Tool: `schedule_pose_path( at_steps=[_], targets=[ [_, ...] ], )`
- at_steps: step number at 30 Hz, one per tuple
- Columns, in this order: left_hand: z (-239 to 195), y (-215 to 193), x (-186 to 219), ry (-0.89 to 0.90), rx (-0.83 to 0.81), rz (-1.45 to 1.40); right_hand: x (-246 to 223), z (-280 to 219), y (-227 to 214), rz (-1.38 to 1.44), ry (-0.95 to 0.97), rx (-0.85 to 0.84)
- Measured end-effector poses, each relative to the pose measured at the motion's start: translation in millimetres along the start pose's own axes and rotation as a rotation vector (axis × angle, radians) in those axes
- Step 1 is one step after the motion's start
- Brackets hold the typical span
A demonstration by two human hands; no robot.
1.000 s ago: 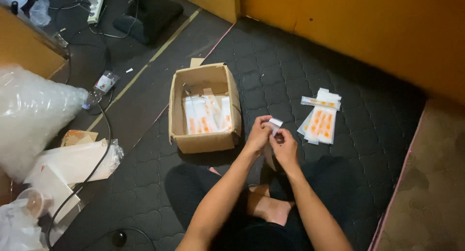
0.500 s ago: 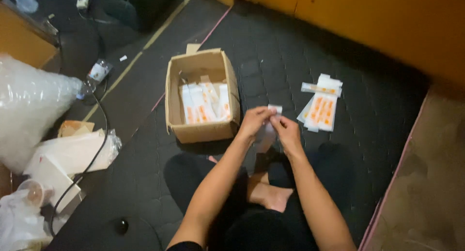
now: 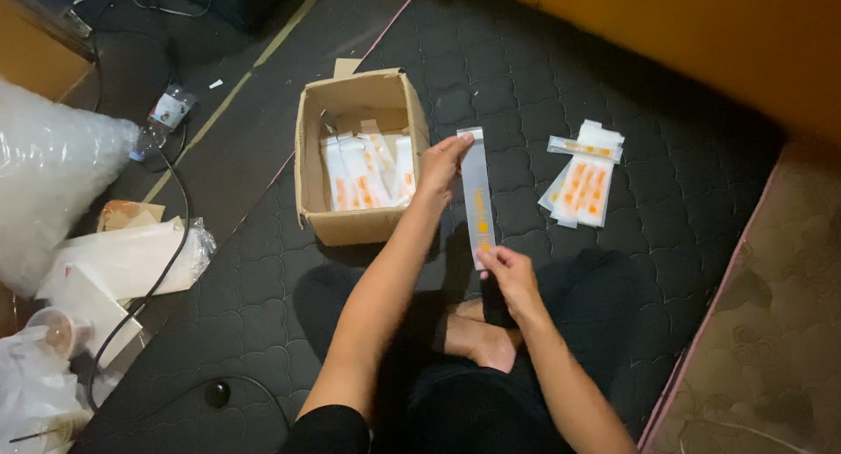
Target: The person sits on a black mat and repeatedly picks up long strips of stickers from a cardboard box. They unfold each strip, briefly inspect it, and place it onto a growing pile on the floor to the right.
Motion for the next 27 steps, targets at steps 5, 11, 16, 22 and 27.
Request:
schedule_pose_path(
  at_steps=[5, 11, 16, 22, 27],
  targets=[
    [-1.9, 0.7, 1.1, -0.036, 0.014, 0.073, 35.2, -15.6, 1.4, 0.186, -0.013, -0.012],
    [-1.6, 5.4, -17.7, -0.059, 0.014, -0.003, 45.9, -19.0, 2.0, 0.288, -0.051, -0.017],
    [1.4, 4.4, -27.9, -0.097, 0.001, -0.060, 46.9, -19.8, 5.7, 0.353, -0.038, -0.022],
    [17.0, -6.6, -51.3, -0.123, -0.011, -0.197, 53.8, -13.5, 9.6, 0.410, -0.064, -0.052],
    [-1.5, 8.9, -32.2, -0.126, -0.016, -0.324, 60.0, -9.6, 9.3, 0.425, -0.062, -0.056]
  ],
)
Point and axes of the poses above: each hand's wrist, its own z-axis towards the middle knuckle, its own y-axis out of the palm, x = y × z, the point moved 10 cm from there along z, towards the middle knuckle, and after that the axes turned 13 degrees about -x, right-handed, at the moved point
